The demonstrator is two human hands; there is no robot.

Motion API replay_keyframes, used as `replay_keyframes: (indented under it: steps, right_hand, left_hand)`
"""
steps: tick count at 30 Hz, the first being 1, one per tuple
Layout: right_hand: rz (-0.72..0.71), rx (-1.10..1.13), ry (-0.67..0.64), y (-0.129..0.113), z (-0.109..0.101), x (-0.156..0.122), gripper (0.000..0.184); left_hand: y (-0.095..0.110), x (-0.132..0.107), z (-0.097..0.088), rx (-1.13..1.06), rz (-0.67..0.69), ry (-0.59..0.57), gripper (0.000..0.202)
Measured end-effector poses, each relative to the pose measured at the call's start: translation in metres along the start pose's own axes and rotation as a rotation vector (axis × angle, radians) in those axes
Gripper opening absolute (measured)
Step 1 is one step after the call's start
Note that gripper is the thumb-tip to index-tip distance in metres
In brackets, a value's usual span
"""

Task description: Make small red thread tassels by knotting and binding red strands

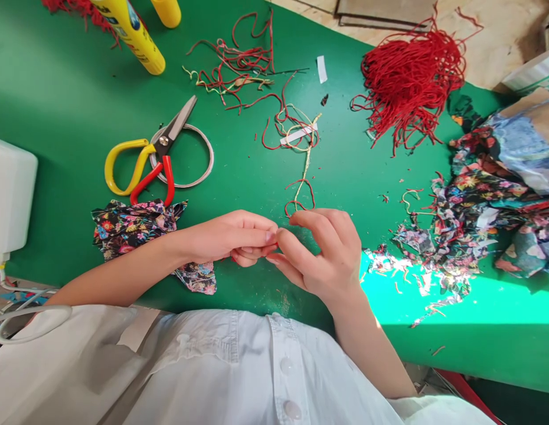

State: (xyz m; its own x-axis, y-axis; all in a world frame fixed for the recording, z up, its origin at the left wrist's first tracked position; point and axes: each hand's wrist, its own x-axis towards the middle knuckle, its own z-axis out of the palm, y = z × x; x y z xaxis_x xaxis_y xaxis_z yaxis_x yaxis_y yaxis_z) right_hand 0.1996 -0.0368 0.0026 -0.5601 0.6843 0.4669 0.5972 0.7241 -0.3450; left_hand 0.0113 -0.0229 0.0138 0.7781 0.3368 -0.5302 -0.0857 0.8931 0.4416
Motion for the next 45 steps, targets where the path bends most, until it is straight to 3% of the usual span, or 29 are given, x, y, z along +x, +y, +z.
replay_keyframes:
  steps: [4,11,17,23,28,31,34,37,40,43,45]
  right_hand:
    - [-0.06,-0.034,-0.029,0.004,0.0,-0.001,0.001]
    - [-0.072,0.064,-0.069,0.002,-0.001,0.001,0.015]
    - [0.012,0.294,-0.041,-0.004,-0.003,0.001,0.027]
    - [0.161,0.474,-0.106,-0.009,-0.008,0.002,0.027]
    - [0.185,0.536,-0.114,-0.008,-0.007,0.001,0.026]
    - [0.208,0.545,-0.042,-0.006,-0.006,-0.001,0.032]
    - [0.367,0.422,0.064,-0.003,-0.005,-0.002,0.033]
    - [0.508,0.091,0.082,0.005,-0.002,-0.003,0.013]
    - [0.536,-0.132,0.043,0.014,0.003,-0.005,0.012]
    - [0.535,-0.21,0.01,0.017,0.007,-0.006,0.013]
    - [0.521,-0.244,0.002,0.016,0.009,-0.007,0.012]
  left_hand:
    - [0.0,0.0,-0.001,0.023,-0.023,-0.034,0.04]
    - [-0.004,0.001,0.0,0.074,0.013,-0.049,0.04]
    - [-0.002,-0.005,0.004,0.401,0.124,-0.058,0.038]
    - [0.001,-0.007,0.004,0.668,0.214,-0.068,0.036]
    - [0.0,-0.006,0.006,0.806,0.281,0.016,0.033]
    - [-0.002,-0.006,0.006,0.849,0.387,0.11,0.032]
    - [-0.004,-0.006,0.004,0.856,0.527,0.176,0.032]
    - [-0.005,-0.006,0.004,0.862,0.652,0.197,0.03]
    - [-0.005,-0.007,0.004,0.932,0.732,0.247,0.029]
    - [-0.004,-0.006,0.004,1.024,0.738,0.369,0.029]
    - [-0.003,-0.005,0.002,1.028,0.764,0.386,0.028]
